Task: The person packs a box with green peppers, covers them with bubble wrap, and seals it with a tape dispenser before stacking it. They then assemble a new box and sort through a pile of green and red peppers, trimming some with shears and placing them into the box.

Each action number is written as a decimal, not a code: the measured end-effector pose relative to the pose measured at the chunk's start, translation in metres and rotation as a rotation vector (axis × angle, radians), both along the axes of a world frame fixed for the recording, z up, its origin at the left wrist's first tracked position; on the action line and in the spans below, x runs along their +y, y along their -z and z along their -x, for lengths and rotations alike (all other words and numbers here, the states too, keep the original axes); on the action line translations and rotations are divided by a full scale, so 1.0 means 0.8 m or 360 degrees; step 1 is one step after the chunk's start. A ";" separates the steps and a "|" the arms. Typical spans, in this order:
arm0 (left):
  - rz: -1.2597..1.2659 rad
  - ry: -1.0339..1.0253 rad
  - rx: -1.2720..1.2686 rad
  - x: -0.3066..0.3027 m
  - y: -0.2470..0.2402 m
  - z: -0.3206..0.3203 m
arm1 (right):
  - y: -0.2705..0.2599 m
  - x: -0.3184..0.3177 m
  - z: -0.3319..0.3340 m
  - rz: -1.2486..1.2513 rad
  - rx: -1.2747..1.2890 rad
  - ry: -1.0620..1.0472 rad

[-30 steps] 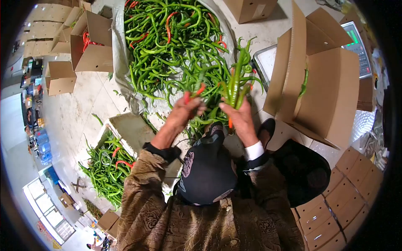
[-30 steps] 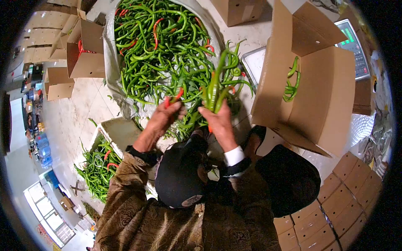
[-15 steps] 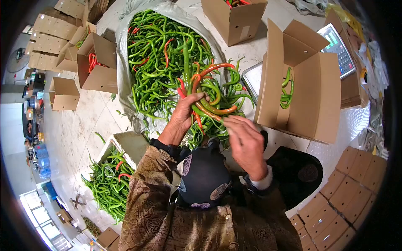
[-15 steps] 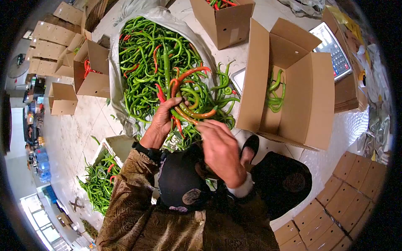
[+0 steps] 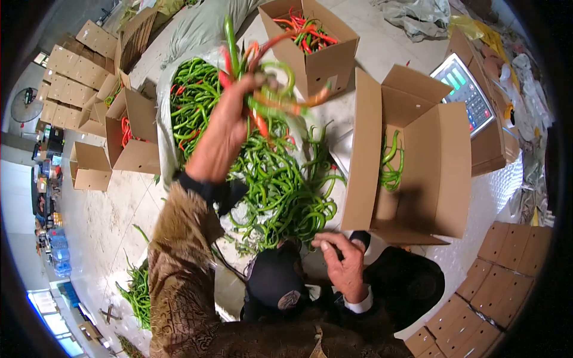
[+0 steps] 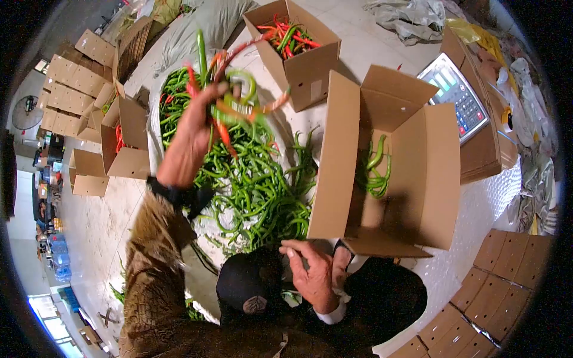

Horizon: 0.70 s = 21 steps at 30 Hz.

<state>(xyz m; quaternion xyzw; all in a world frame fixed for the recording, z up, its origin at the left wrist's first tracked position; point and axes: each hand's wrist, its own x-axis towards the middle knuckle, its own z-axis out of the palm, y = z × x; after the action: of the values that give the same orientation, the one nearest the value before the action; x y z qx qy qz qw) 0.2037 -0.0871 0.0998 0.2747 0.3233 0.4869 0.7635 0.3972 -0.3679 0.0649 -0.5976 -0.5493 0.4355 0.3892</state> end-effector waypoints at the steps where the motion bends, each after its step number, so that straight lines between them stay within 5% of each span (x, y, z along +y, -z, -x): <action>1: -0.0106 -0.0052 0.0066 0.056 0.001 -0.011 | 0.000 0.005 0.000 -0.0016 0.0025 -0.0010; 5: -0.0322 -0.0125 0.0235 0.239 -0.006 -0.062 | 0.006 0.019 0.003 -0.0021 0.0089 0.0067; 9: -0.0195 -0.0254 0.0781 0.269 0.021 -0.062 | 0.008 0.025 -0.007 0.0005 0.0051 -0.0035; 12: -0.0355 0.0095 0.0838 0.165 0.027 -0.007 | 0.023 0.019 -0.006 0.0107 0.0127 -0.0392; 15: -0.0577 0.0723 0.1541 0.100 0.091 0.109 | 0.065 0.003 0.005 0.0104 0.0022 -0.0643; 17: -0.0633 0.0681 0.1836 0.010 0.134 0.192 | 0.094 -0.008 0.009 0.0119 -0.0035 -0.0682; 20: 0.0449 0.0157 0.1394 -0.106 0.162 0.272 | 0.097 -0.001 0.016 0.0168 0.0038 -0.0631; 21: 0.0484 0.0025 0.1556 -0.128 0.176 0.280 | 0.105 -0.003 0.018 0.0183 0.0041 -0.0622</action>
<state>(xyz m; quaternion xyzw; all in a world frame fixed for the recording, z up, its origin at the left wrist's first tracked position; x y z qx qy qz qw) -0.0204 -0.1892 -0.0410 0.3584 0.7078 0.2433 0.5580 0.3830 -0.3701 -0.0188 -0.4952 -0.6242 0.5409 0.2695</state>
